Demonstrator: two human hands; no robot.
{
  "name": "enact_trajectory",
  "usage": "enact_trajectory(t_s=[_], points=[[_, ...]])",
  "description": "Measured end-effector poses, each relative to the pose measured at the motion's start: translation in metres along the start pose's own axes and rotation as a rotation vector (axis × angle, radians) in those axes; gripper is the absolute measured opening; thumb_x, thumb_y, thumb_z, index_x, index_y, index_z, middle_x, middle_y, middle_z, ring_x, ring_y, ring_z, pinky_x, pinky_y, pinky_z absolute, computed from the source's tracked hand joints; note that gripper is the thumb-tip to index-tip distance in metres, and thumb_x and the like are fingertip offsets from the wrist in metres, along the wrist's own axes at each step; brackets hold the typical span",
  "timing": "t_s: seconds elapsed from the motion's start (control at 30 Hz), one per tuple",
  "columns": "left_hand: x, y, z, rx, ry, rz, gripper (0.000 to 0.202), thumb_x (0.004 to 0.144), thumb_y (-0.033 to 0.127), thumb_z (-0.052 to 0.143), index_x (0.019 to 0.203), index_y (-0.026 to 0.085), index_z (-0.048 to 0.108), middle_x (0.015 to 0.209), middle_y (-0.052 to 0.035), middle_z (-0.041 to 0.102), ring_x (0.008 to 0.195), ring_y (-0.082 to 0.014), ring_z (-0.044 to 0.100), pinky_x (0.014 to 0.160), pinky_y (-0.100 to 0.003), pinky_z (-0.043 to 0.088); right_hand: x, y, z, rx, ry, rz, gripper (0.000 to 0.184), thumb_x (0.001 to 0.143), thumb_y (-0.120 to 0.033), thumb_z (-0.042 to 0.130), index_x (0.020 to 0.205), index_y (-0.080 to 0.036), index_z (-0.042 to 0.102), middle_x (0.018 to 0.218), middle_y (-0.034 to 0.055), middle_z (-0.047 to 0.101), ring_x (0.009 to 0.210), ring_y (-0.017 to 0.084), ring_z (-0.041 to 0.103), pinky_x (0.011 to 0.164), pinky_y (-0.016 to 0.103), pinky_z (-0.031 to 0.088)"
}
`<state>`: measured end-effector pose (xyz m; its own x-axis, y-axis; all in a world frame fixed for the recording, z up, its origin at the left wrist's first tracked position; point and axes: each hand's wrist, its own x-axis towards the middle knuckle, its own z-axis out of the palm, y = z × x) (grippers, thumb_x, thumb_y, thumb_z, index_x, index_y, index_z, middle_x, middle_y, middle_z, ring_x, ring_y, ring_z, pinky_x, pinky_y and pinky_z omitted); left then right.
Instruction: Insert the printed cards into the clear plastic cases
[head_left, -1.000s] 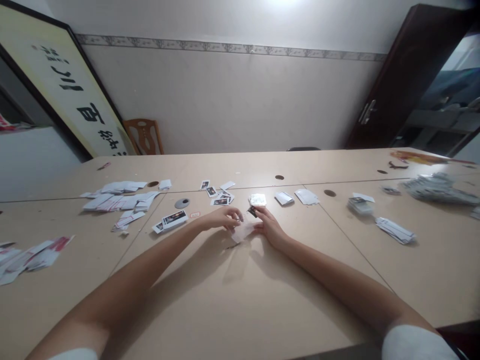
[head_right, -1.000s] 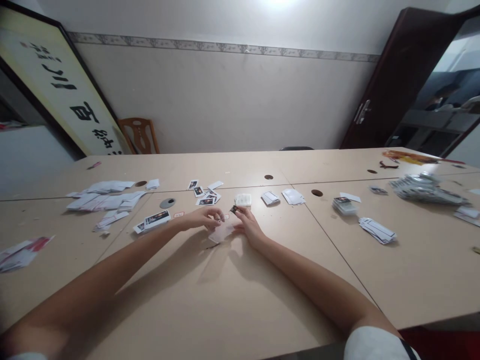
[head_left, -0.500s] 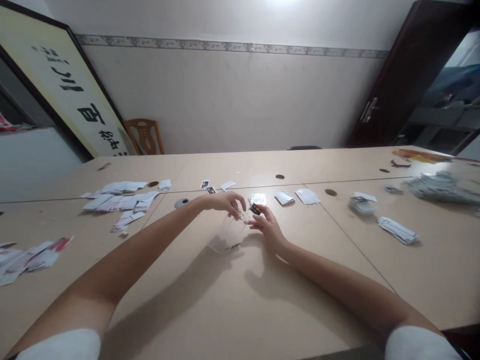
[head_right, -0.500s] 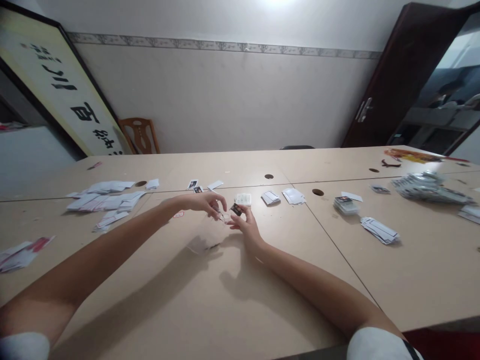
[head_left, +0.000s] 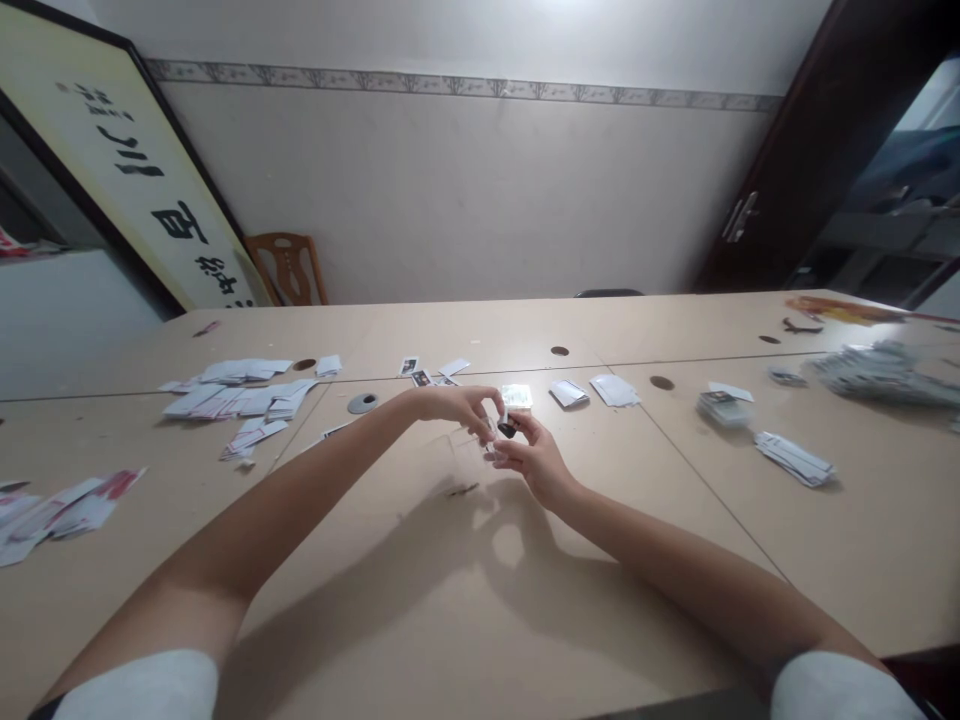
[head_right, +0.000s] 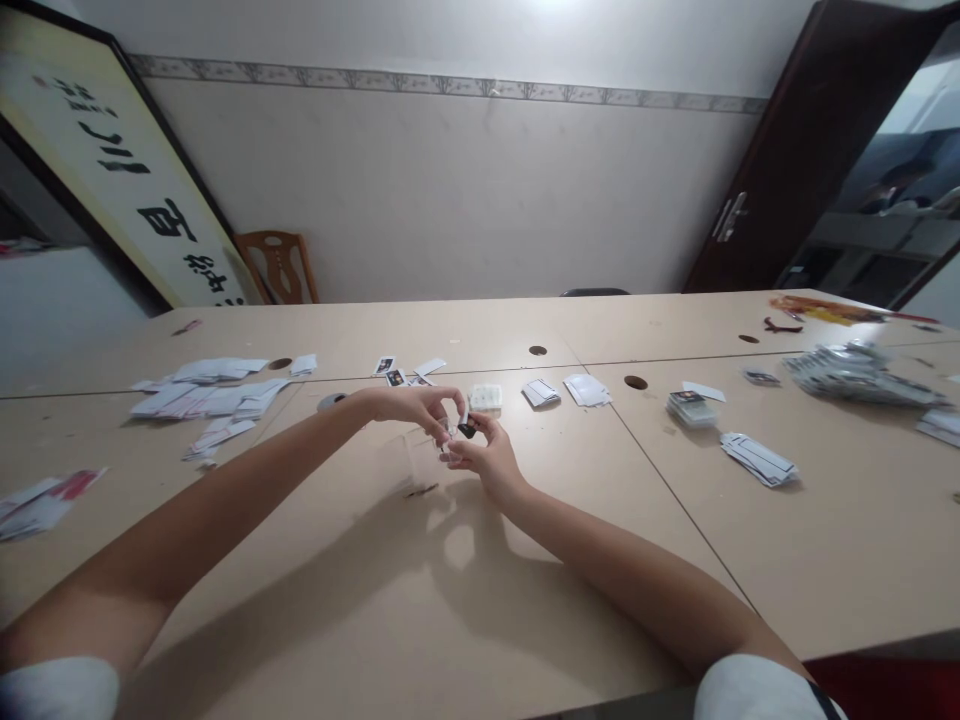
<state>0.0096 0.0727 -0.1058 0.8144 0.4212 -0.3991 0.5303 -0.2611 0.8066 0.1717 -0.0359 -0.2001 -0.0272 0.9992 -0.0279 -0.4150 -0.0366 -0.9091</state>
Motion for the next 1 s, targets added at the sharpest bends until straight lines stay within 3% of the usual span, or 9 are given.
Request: enact_trajectory(t_s=[0.23, 0.57, 0.83, 1.0], points=[[-0.020, -0.008, 0.010, -0.115, 0.156, 0.024, 0.042, 0.085, 0.046, 0.069, 0.118, 0.023, 0.059, 0.087, -0.0008, 0.068, 0.082, -0.0158, 0.063, 0.070, -0.026, 0.041, -0.002, -0.001, 0.004, 0.009, 0.059, -0.024, 0.054, 0.058, -0.015, 0.077, 0.109, -0.021, 0.059, 0.115, 0.0027, 0.055, 0.068, 0.013, 0.069, 0.069, 0.033, 0.058], [-0.024, -0.009, 0.023, -0.142, 0.303, 0.018, 0.034, 0.082, 0.036, 0.071, 0.101, 0.022, 0.047, 0.076, 0.0003, 0.072, 0.070, -0.0158, 0.068, 0.063, -0.026, 0.038, -0.005, 0.001, 0.007, -0.014, 0.021, -0.036, 0.060, 0.060, -0.015, 0.076, 0.116, -0.024, 0.057, 0.134, 0.0069, 0.051, 0.072, 0.016, 0.072, 0.072, 0.037, 0.059], [-0.027, -0.009, 0.024, -0.126, 0.358, 0.055, 0.028, 0.085, 0.034, 0.067, 0.102, 0.021, 0.047, 0.072, 0.0021, 0.068, 0.068, -0.0148, 0.066, 0.063, -0.027, 0.037, -0.006, 0.001, 0.003, -0.117, -0.101, -0.231, 0.053, 0.075, -0.034, 0.079, 0.121, -0.029, 0.054, 0.121, 0.0032, 0.057, 0.073, 0.017, 0.074, 0.070, 0.037, 0.062], [-0.031, -0.008, 0.025, -0.110, 0.368, 0.079, 0.031, 0.086, 0.037, 0.067, 0.104, 0.021, 0.046, 0.076, -0.0003, 0.070, 0.070, -0.0154, 0.066, 0.061, -0.026, 0.037, -0.004, 0.002, 0.000, -0.088, -0.062, -0.220, 0.044, 0.081, -0.037, 0.074, 0.120, -0.029, 0.056, 0.117, 0.0019, 0.056, 0.069, 0.013, 0.071, 0.071, 0.035, 0.061]])
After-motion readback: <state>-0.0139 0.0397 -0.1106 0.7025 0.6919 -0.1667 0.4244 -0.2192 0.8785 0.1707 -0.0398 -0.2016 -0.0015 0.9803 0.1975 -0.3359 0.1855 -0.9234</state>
